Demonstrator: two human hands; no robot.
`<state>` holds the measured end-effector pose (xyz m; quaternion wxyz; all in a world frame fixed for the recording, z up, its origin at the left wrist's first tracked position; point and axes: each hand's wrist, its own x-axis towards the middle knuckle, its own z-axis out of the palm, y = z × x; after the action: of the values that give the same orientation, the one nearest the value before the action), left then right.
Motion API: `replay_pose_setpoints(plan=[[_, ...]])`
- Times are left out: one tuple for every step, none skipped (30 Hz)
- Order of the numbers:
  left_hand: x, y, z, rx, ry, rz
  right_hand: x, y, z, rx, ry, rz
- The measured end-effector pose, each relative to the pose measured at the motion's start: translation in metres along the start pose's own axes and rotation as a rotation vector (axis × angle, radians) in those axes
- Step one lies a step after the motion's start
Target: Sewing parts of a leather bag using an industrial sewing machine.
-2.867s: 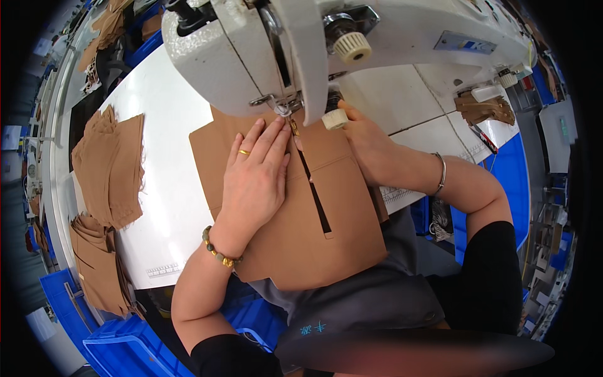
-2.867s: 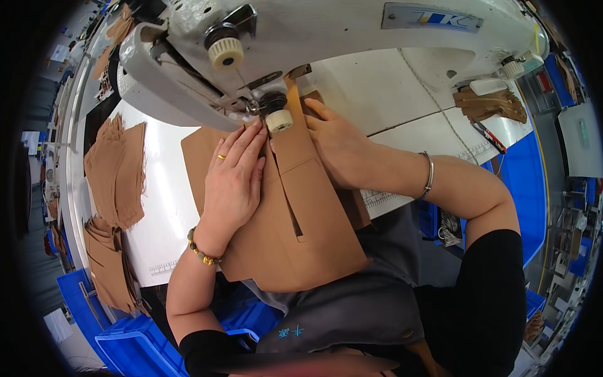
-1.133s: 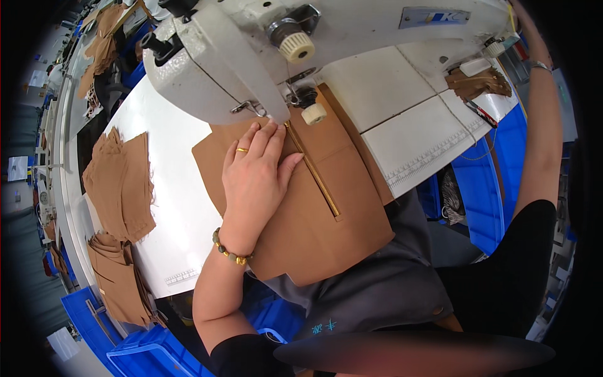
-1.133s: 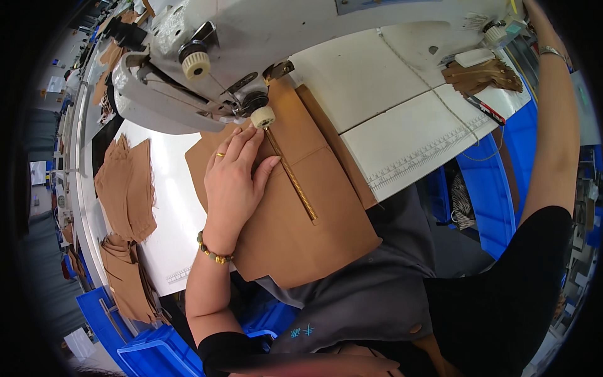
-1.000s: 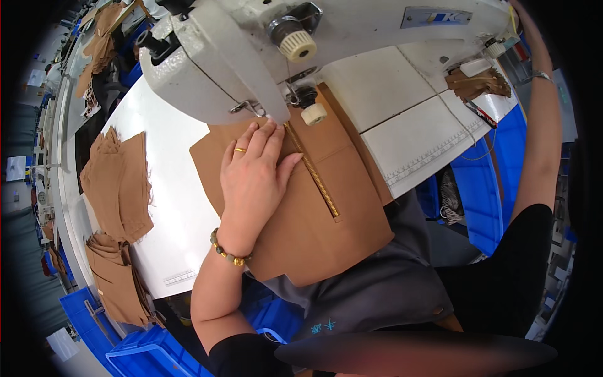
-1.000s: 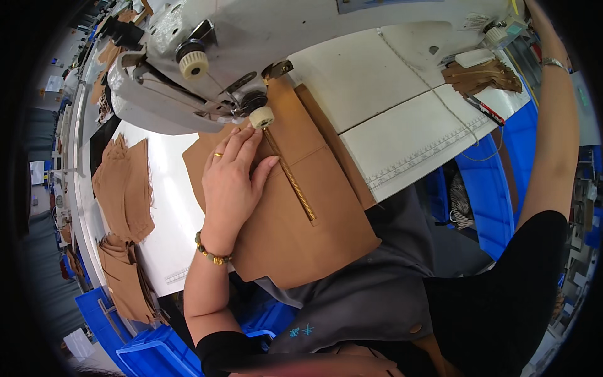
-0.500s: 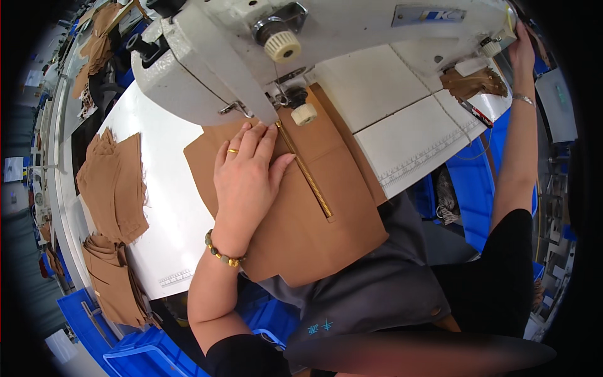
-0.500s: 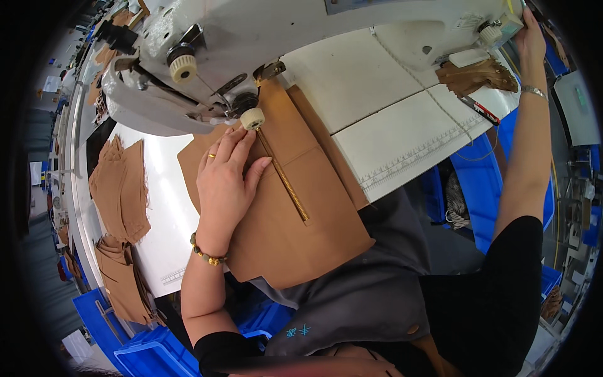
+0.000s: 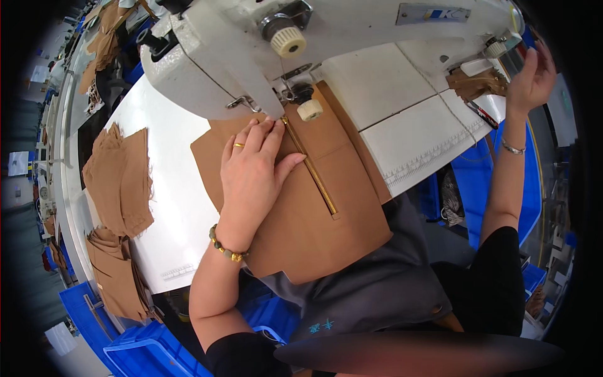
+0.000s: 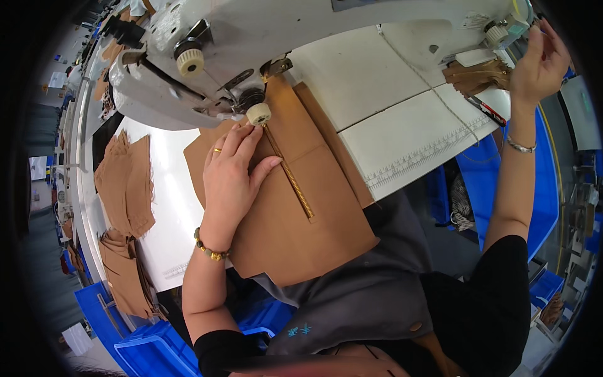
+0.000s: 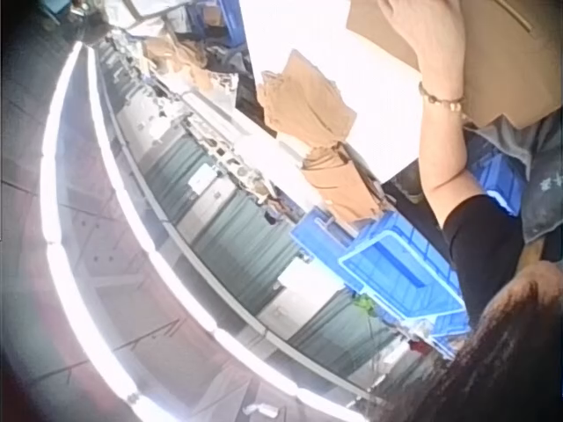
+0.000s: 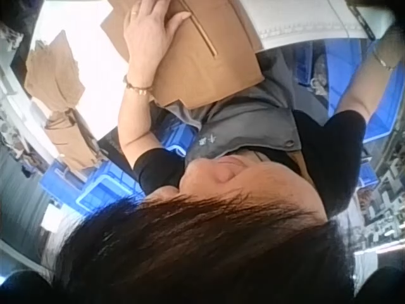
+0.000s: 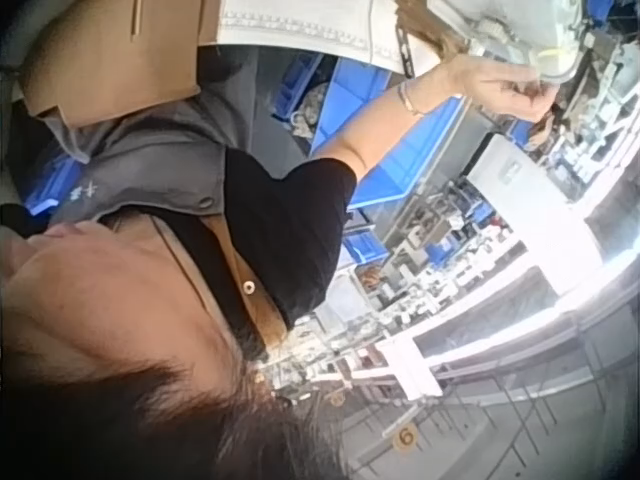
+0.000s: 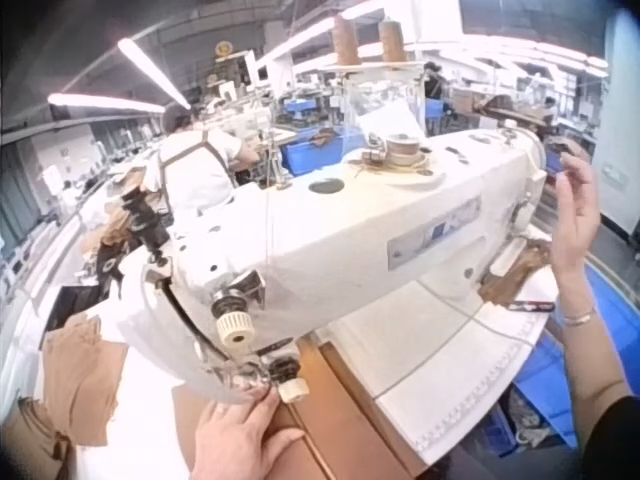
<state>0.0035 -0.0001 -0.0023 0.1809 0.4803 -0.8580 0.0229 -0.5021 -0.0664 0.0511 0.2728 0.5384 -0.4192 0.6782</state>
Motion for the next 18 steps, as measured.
replay_pose_setpoints(plan=[[0.000, 0.000, 0.000, 0.006, -0.003, 0.010, -0.010, -0.021, 0.008, 0.062, 0.009, -0.071], [0.001, 0.000, 0.000, 0.001, -0.009, 0.004, -0.020, -0.042, 0.017, 0.113, -0.032, -0.191], [0.001, 0.000, 0.000, -0.008, -0.011, -0.004, -0.028, -0.062, 0.025, 0.146, -0.069, -0.230], [0.002, -0.001, 0.000, -0.004, -0.011, 0.000, -0.037, -0.082, 0.033, 0.218, -0.148, -0.343], [0.002, -0.002, 0.000, -0.007, -0.008, -0.002, -0.040, -0.100, 0.038, 0.237, -0.268, -0.387], [0.003, -0.003, 0.000, -0.014, 0.000, -0.004, -0.045, -0.117, 0.043, 0.258, -0.391, -0.425], [0.003, -0.003, 0.001, -0.008, -0.001, -0.005, -0.047, -0.132, 0.047, 0.262, -0.533, -0.488], [0.003, -0.004, 0.001, -0.009, 0.008, 0.000, -0.053, -0.146, 0.055, 0.277, -0.649, -0.460], [0.003, -0.004, 0.001, -0.011, 0.016, 0.006, -0.060, -0.158, 0.066, 0.334, -0.714, -0.451], [0.002, -0.004, 0.002, -0.011, 0.017, 0.004, -0.068, -0.167, 0.078, 0.332, -0.774, -0.415], [0.002, -0.004, 0.002, -0.010, 0.023, 0.006, -0.075, -0.175, 0.088, 0.351, -0.810, -0.386], [0.002, -0.004, 0.002, -0.017, 0.033, 0.006, -0.081, -0.181, 0.098, 0.354, -0.811, -0.388], [0.002, -0.004, 0.002, -0.009, 0.030, 0.004, -0.087, -0.186, 0.105, 0.351, -0.932, -0.194], [0.002, -0.004, 0.002, -0.012, 0.023, 0.002, -0.091, -0.190, 0.112, 0.345, -1.047, 0.003], [0.002, -0.004, 0.002, -0.026, 0.020, -0.001, -0.093, -0.192, 0.119, 0.347, -1.048, 0.000], [0.002, -0.004, 0.002, -0.015, 0.019, -0.003, -0.095, -0.193, 0.125, 0.325, -1.099, 0.087], [0.002, -0.005, 0.002, -0.012, 0.026, 0.008, -0.096, -0.194, 0.130, 0.343, -1.112, 0.153], [0.002, -0.005, 0.002, -0.017, 0.032, 0.015, -0.096, -0.195, 0.134, 0.306, -1.151, 0.171]])
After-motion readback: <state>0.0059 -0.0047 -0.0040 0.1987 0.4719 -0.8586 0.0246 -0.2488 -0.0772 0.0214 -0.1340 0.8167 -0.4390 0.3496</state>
